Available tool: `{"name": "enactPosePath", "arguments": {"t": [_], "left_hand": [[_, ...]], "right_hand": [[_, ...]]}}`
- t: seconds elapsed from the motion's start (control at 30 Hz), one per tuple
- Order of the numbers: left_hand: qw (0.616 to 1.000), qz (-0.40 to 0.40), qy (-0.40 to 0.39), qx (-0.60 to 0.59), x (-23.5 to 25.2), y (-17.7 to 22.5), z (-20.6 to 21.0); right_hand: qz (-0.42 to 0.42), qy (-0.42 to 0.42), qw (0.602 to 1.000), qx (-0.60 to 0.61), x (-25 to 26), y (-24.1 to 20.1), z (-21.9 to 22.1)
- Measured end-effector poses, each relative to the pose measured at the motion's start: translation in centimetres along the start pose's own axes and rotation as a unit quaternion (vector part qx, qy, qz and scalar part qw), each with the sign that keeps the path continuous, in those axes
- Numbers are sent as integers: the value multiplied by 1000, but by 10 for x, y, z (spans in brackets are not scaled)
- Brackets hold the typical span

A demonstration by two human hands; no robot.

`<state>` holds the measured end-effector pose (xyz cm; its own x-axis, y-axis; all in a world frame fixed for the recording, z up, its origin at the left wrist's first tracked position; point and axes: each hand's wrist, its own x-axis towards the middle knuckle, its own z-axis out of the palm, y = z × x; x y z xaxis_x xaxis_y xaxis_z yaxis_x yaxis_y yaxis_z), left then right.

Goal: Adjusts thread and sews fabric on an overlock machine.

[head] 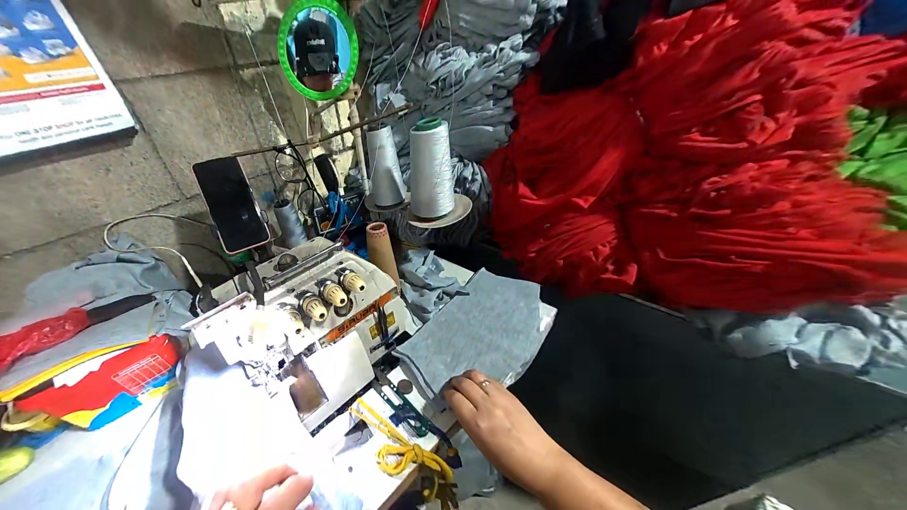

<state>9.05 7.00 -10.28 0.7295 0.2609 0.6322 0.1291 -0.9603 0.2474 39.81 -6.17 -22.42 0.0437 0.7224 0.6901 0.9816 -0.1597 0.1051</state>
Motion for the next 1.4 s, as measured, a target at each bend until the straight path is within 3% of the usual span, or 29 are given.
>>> {"name": "enactPosePath", "arguments": {"t": [0.2,0.37,0.63,1.17,1.33,1.4], "left_hand": [[991,33,-99,-81,36,17,37],[979,57,-191,-49,46,26,69],[983,36,-176,-41,42,10,78],[989,55,-130,-53,53,8,101],[988,31,-146,-49,55,10,106],[987,20,-155,-43,54,10,107]], "right_hand": [[48,14,987,150,3,0,-11],[60,12,985,163,-12,-6,-4],[52,54,986,149,-22,-10,-3],[8,16,997,72,-4,-14,-7],[73,7,986,149,0,-9,-8],[63,2,983,171,-1,-7,-10]]}}
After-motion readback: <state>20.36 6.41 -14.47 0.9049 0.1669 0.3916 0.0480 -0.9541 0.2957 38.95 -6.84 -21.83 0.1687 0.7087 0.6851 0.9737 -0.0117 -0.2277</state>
